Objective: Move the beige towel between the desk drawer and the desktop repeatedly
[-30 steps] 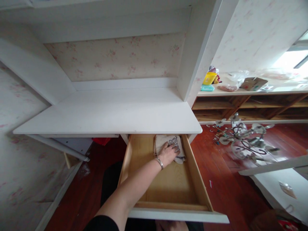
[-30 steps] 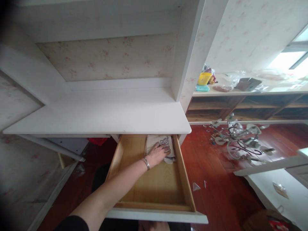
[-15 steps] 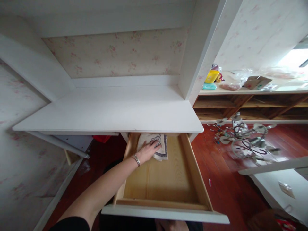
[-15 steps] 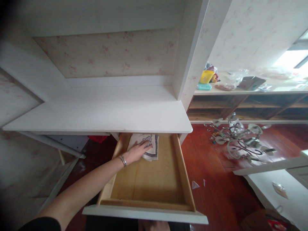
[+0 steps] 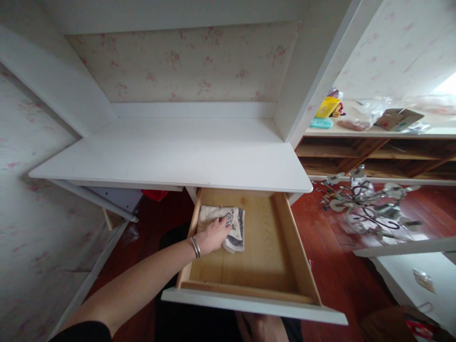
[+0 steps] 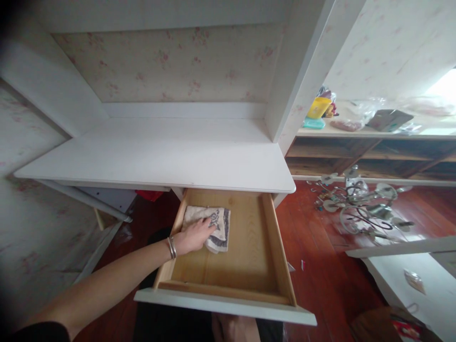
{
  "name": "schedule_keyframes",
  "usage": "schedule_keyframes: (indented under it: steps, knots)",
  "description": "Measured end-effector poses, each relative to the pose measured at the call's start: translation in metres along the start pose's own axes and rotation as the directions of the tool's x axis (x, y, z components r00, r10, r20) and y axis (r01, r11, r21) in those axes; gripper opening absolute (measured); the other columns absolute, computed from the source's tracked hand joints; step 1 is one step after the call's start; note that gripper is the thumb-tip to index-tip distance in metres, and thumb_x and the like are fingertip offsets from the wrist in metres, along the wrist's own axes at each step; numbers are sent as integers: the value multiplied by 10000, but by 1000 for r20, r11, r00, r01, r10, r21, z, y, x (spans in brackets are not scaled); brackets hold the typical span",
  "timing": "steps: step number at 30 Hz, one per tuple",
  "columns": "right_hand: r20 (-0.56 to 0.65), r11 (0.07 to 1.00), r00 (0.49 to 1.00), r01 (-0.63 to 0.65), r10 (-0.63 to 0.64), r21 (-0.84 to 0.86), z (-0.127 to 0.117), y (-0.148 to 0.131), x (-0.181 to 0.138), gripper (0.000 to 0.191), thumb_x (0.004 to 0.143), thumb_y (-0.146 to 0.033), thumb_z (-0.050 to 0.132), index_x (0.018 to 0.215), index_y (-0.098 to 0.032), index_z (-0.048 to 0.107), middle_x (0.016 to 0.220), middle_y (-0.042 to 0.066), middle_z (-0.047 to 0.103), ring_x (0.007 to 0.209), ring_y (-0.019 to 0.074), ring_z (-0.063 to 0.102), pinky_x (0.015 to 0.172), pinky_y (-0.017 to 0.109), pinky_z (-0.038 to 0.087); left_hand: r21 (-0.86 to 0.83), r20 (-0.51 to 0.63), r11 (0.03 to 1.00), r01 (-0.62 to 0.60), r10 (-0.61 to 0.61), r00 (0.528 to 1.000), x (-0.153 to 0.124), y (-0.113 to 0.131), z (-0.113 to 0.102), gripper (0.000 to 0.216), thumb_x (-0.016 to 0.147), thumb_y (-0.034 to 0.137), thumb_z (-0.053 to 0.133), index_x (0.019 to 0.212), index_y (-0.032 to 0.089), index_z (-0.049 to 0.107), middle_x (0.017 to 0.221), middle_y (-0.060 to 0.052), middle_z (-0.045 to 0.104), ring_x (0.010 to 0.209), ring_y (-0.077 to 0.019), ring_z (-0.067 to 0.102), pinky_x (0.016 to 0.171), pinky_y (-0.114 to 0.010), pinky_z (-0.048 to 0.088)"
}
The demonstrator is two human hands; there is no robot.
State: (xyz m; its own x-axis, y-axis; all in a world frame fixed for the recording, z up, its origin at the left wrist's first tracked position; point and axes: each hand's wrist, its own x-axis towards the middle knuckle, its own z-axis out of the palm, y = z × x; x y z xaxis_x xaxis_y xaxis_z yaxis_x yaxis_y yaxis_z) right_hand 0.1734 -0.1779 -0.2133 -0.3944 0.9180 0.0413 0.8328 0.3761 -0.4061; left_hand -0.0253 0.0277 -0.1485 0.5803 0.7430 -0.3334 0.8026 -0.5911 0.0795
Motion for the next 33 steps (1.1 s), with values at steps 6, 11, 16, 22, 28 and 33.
schedule_keyframes:
  steps: [6, 11, 16, 22, 28, 33]
  knots:
    - [28, 999, 1000, 1, -2, 34, -1, -3, 0, 252, 898, -180, 565, 1020, -314, 740, 1024, 15, 771, 933, 262, 725, 850, 346, 541, -85, 169, 992, -93, 106, 980, -38, 20, 2, 540, 696, 66, 600, 1221, 193, 588, 1283, -157, 569, 1110, -336, 602, 847, -416, 529]
    - [6, 999, 1000, 5, -5, 45, 1, -1, 0, 282, 890, -179, 568, 1076, -300, 742, 1085, 45, 762, 944, 253, 717, 908, 354, 529, -177, 168, 980, -88, 118, 979, -55, 26, 6, 596, 689, 92, 572, 1267, 233, 566, 1245, -134, 595, 1075, -318, 613, 818, -399, 522]
    - [24, 1000, 1000, 10, -10, 20, 0, -1, 1, 275, 883, -180, 549, 1033, -304, 743, 990, 30, 769, 850, 241, 720, 831, 326, 544, -171, 82, 976, -138, 153, 985, -47, 36, 7, 475, 734, 132, 543, 1196, 229, 597, 1174, -123, 619, 1048, -303, 621, 782, -381, 524]
    - [-43, 999, 999, 20, -18, 34, 2, -1, 0, 249, 872, -176, 550, 991, -287, 739, 993, 37, 770, 879, 235, 709, 851, 309, 533, -199, 74, 946, -256, 275, 959, -9, 63, -5, 376, 731, 195, 583, 1102, 217, 641, 1121, -119, 641, 1004, -298, 643, 736, -375, 533]
    - [-37, 999, 999, 37, -37, 3, 12, 5, -1, 223, 858, -171, 556, 917, -272, 745, 893, 27, 774, 751, 208, 698, 744, 271, 526, -179, 10, 902, -392, 400, 916, 34, 118, -11, 295, 763, 246, 584, 1041, 186, 658, 1093, -122, 648, 973, -312, 650, 657, -385, 543]
    - [-57, 1000, 998, 10, -10, -2, 14, 7, -3, 206, 856, -188, 574, 878, -301, 745, 831, 1, 761, 715, 200, 687, 703, 258, 514, -98, -15, 905, -413, 414, 910, 52, 149, 3, 234, 804, 260, 600, 1000, 154, 670, 1046, -145, 636, 947, -308, 637, 643, -390, 545]
